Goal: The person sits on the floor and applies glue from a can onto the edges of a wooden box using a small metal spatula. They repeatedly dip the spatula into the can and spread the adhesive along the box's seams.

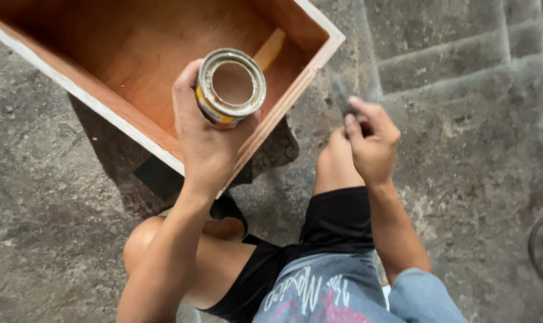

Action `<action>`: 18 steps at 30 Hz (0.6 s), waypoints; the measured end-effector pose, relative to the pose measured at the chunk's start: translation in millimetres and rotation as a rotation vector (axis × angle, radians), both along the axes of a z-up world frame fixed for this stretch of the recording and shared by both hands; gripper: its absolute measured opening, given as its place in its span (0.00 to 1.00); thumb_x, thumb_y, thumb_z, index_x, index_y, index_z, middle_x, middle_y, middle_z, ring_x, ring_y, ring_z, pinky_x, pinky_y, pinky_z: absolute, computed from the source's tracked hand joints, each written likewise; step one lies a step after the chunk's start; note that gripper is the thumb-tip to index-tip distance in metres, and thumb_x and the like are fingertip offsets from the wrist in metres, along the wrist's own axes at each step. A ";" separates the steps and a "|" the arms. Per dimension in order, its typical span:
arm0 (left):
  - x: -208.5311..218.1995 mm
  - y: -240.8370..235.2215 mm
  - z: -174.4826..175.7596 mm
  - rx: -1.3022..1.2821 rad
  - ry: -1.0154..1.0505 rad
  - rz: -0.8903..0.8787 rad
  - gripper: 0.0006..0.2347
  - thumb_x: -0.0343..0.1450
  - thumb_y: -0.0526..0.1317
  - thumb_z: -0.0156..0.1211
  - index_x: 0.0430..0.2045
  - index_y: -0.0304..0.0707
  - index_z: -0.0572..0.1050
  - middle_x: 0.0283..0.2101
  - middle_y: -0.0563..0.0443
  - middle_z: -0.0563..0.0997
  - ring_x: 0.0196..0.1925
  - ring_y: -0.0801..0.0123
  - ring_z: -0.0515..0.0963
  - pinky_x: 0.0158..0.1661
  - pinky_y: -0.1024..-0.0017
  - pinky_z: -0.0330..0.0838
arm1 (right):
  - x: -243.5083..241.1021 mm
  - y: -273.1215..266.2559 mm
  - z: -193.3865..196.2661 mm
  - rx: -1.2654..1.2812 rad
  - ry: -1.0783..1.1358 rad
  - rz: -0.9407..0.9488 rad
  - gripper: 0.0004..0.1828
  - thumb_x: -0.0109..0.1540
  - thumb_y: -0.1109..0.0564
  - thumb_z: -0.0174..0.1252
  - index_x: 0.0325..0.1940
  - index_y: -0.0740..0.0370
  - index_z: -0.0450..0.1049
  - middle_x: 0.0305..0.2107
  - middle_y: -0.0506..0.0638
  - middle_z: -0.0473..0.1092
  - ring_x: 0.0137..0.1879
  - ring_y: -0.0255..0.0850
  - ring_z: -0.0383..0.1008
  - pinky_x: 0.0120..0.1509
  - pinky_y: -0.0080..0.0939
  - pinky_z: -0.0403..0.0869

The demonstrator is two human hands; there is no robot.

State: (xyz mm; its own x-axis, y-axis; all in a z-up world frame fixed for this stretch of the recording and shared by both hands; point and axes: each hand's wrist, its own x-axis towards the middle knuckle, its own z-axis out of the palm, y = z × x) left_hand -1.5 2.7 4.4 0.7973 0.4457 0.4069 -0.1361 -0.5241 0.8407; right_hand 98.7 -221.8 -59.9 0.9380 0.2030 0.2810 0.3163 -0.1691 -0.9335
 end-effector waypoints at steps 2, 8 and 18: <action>-0.6 -1.9 -0.9 0.013 0.016 -0.016 0.30 0.70 0.28 0.76 0.62 0.36 0.62 0.58 0.47 0.72 0.62 0.64 0.76 0.64 0.69 0.71 | -0.3 3.8 -1.5 -0.026 -0.234 -0.014 0.15 0.68 0.72 0.61 0.58 0.67 0.76 0.51 0.54 0.73 0.48 0.35 0.76 0.49 0.34 0.78; 1.2 -0.7 0.6 -0.007 0.003 -0.039 0.30 0.70 0.28 0.77 0.63 0.36 0.61 0.58 0.47 0.71 0.62 0.64 0.75 0.64 0.68 0.71 | -6.1 32.5 4.1 -0.079 -0.316 0.039 0.18 0.64 0.74 0.64 0.57 0.67 0.77 0.49 0.57 0.71 0.45 0.37 0.75 0.46 0.35 0.76; 1.2 0.9 0.4 0.041 -0.002 -0.004 0.31 0.69 0.29 0.78 0.62 0.35 0.62 0.58 0.47 0.72 0.62 0.62 0.75 0.64 0.68 0.70 | 18.3 -17.8 31.0 -0.413 -0.423 -0.066 0.18 0.67 0.72 0.61 0.60 0.64 0.78 0.50 0.58 0.74 0.51 0.47 0.77 0.51 0.40 0.76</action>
